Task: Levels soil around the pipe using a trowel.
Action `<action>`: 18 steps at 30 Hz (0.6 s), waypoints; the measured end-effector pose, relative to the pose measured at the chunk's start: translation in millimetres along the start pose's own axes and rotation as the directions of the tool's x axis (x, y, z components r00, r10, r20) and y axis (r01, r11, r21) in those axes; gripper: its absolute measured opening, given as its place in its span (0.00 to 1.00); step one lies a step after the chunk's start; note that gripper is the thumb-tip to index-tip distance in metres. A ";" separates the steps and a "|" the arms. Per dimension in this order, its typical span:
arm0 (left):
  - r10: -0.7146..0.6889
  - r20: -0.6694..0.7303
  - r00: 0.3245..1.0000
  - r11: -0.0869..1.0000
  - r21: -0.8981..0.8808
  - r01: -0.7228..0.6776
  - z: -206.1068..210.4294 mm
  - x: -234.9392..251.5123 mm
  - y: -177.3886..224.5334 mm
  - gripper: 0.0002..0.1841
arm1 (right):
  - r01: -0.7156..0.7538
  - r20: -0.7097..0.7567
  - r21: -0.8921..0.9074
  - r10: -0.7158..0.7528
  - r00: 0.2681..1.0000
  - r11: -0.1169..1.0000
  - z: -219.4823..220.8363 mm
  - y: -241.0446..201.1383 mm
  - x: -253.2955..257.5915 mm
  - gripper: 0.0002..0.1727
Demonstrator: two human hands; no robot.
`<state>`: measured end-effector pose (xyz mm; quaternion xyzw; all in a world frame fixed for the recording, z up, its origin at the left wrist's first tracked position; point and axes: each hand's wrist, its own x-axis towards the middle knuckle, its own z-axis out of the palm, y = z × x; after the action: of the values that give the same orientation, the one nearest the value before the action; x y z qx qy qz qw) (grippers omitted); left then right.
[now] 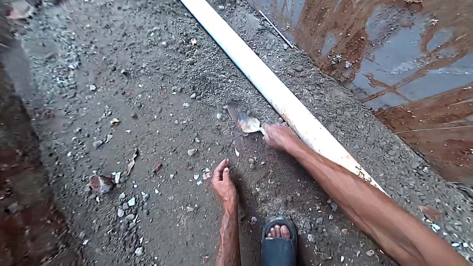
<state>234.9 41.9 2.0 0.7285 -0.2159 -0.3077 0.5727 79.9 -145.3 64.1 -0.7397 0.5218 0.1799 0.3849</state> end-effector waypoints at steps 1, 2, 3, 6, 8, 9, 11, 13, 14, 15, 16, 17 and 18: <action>0.002 -0.004 1.000 1.000 -0.003 -0.002 0.1 2.3 0.5 0.19 | 0.005 -0.038 0.039 -0.004 0.999 0.999 -1.9 -0.4 5.6 0.20; -0.003 -0.011 1.000 1.000 -0.005 0.003 -0.3 4.3 0.8 0.19 | 0.007 -0.064 0.071 -0.002 0.998 0.997 0.3 -4.6 5.4 0.20; -0.014 -0.018 1.000 1.000 -0.009 0.013 -0.4 5.3 0.9 0.19 | -0.001 -0.065 0.092 0.007 0.998 0.996 7.0 -9.8 1.2 0.21; -0.030 -0.018 0.999 0.999 -0.036 0.030 7.3 10.7 1.5 0.19 | -0.019 0.022 0.054 0.018 1.000 0.998 9.2 -16.8 -2.0 0.25; -0.052 -0.021 0.998 0.997 -0.050 0.050 4.9 6.8 1.9 0.18 | -0.027 -0.025 0.056 0.028 0.999 0.998 0.2 -6.0 13.7 0.25; -0.049 -0.028 0.998 0.997 -0.057 0.047 3.6 8.7 1.8 0.18 | -0.030 -0.090 0.068 0.036 0.995 0.997 -4.9 -1.9 22.8 0.23; -0.049 -0.047 0.998 0.997 -0.059 0.046 -2.0 9.9 2.4 0.18 | -0.054 -0.158 0.122 0.073 0.985 0.991 -10.0 -4.5 28.0 0.21; -0.055 -0.057 0.997 0.997 -0.063 0.052 -3.1 18.1 5.0 0.18 | -0.029 -0.113 0.122 0.042 0.993 0.992 -5.3 -15.5 23.0 0.22; -0.063 -0.064 0.996 0.996 -0.062 0.059 -1.9 19.4 5.1 0.18 | 0.005 -0.054 0.080 0.000 0.999 0.997 -1.1 -22.2 20.1 0.23; -0.065 -0.067 0.996 0.996 -0.059 0.061 -0.6 19.7 5.3 0.18 | 0.051 0.009 0.034 -0.051 0.999 0.998 1.3 -31.1 19.5 0.25; -0.065 -0.062 0.996 0.996 -0.061 0.061 1.6 20.1 6.7 0.18 | 0.106 0.052 -0.013 -0.105 0.993 0.994 0.7 -41.2 23.9 0.25; -0.058 -0.057 0.997 0.996 -0.071 0.054 3.8 20.3 8.1 0.18 | 0.153 0.070 -0.050 -0.149 0.986 0.987 -3.4 -51.0 33.2 0.24; -0.045 -0.056 0.997 0.996 -0.083 0.041 5.0 20.7 9.2 0.18 | 0.173 0.058 -0.070 -0.170 0.984 0.982 -9.8 -59.2 46.2 0.23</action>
<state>246.6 22.3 6.0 0.7174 -0.1708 -0.3075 0.6013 150.5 -172.6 62.1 -0.7909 0.4388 0.1847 0.3844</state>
